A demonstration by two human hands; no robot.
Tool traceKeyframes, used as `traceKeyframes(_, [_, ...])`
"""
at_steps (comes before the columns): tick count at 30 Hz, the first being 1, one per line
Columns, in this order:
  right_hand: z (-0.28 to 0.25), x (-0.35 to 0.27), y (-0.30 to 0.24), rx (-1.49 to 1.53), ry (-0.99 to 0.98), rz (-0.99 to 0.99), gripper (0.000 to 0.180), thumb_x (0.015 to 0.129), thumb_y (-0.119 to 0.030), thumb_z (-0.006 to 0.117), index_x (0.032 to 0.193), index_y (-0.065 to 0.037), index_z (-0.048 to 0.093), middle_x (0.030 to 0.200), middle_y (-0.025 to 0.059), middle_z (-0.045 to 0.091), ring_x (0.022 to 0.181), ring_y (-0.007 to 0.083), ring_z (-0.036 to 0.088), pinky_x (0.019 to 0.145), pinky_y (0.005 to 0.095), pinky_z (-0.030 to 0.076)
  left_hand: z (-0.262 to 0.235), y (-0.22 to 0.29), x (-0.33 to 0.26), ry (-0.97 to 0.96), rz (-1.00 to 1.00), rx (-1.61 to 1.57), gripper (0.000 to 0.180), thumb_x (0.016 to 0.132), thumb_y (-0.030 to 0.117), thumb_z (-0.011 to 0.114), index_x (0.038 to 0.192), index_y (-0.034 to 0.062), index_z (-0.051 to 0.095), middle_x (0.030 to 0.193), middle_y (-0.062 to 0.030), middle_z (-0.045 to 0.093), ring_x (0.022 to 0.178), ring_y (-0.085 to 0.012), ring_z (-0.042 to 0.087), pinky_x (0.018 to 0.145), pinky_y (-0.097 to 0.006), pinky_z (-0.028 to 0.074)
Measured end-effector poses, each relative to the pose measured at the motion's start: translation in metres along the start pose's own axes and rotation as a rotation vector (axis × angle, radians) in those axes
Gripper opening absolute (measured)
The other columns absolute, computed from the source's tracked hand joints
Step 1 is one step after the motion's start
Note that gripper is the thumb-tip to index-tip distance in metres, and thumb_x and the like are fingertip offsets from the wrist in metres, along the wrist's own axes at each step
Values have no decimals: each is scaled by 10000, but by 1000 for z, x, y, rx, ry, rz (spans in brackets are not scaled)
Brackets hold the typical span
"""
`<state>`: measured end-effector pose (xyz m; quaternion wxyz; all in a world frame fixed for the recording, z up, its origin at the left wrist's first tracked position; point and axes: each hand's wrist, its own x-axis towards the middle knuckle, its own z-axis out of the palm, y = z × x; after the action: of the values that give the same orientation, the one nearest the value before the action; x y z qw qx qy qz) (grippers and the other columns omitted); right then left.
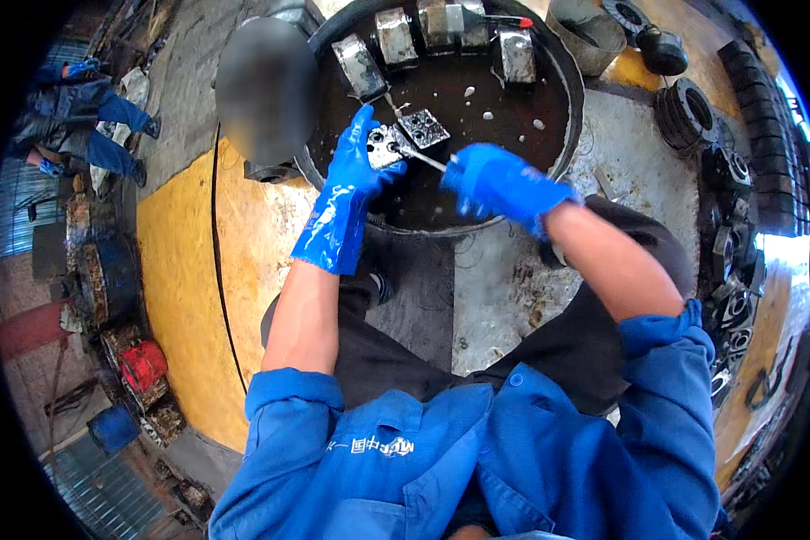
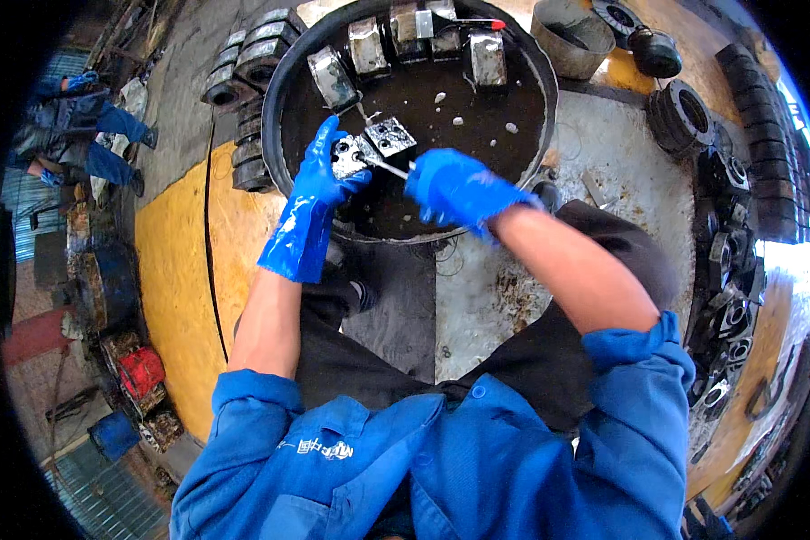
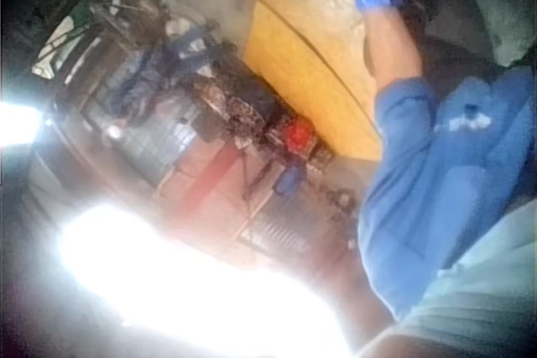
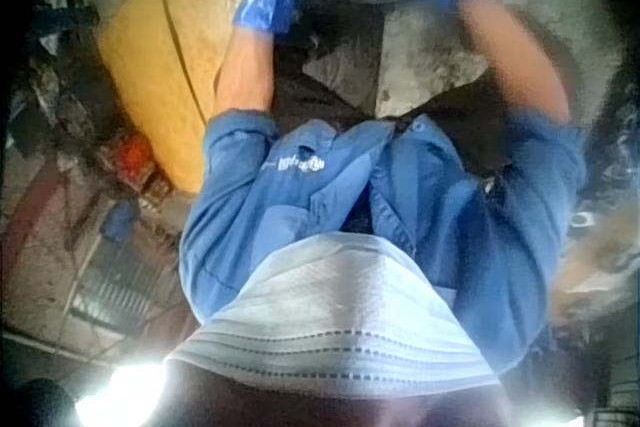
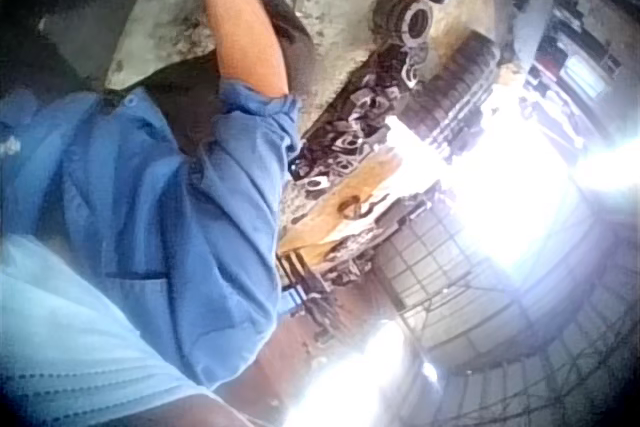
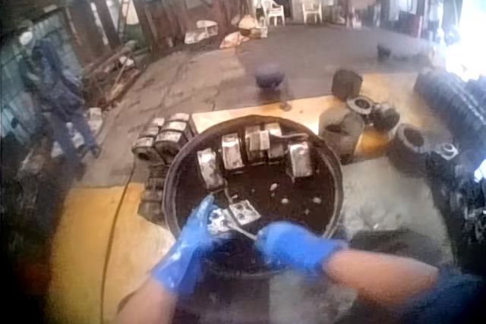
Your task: The person cleans metal mechanical components by dipping them into a basin of liquid and scrubbing them with a small brush while wearing blue protective gloves.
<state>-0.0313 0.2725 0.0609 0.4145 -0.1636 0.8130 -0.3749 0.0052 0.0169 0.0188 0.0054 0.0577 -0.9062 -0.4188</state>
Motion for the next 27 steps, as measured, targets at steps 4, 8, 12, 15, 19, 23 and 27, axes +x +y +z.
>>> traceKeyframes(4, [-11,1,-14,-6,-27,21,342,1008,-304,610,1179,-27,715,766,134,729,624,214,689,574,359,565,-3,-21,0,10,23,52,1124,601,197,946,1572,78,392,1340,-177,604,1176,-326,640,1024,-417,536])
traceKeyframes(8, [-40,-22,-30,205,64,96,324,1016,-281,598,1183,-30,715,758,119,726,593,200,668,534,335,542,2,-20,2,34,28,127,1131,603,210,948,1577,91,386,1338,-183,603,1186,-335,634,1026,-419,537])
traceKeyframes(12, [-42,-20,-24,107,109,165,302,1022,-261,591,1174,-31,713,760,123,728,585,195,667,522,334,532,-1,-20,4,21,62,48,1143,593,215,956,1575,79,387,1302,-180,604,1156,-322,638,1009,-405,540])
traceKeyframes(15, [-40,-13,-17,109,82,168,284,1022,-251,597,1155,-33,719,771,130,734,587,198,673,521,334,529,0,-23,3,35,71,62,1155,585,214,969,1574,83,388,1300,-179,606,1143,-325,645,1008,-416,544])
traceKeyframes(19, [-36,-9,-13,116,48,215,289,1022,-256,590,1143,-32,726,823,152,753,628,227,703,548,364,552,-2,-23,3,26,58,112,1163,582,225,981,1573,88,386,1317,-182,606,1162,-337,641,1029,-431,536])
traceKeyframes(23, [-8,9,9,-8,1,226,266,970,-245,617,1026,-1,710,782,158,741,678,270,733,576,405,570,1,-20,7,7,73,103,1153,588,221,979,1572,93,391,1318,-179,608,1171,-336,637,1034,-431,532])
traceKeyframes(27, [-25,-7,17,372,22,58,251,956,-246,632,1032,-14,692,778,160,730,655,253,715,558,378,565,2,-31,4,45,90,114,1136,598,216,974,1568,88,398,1313,-175,612,1172,-337,636,1038,-434,527])
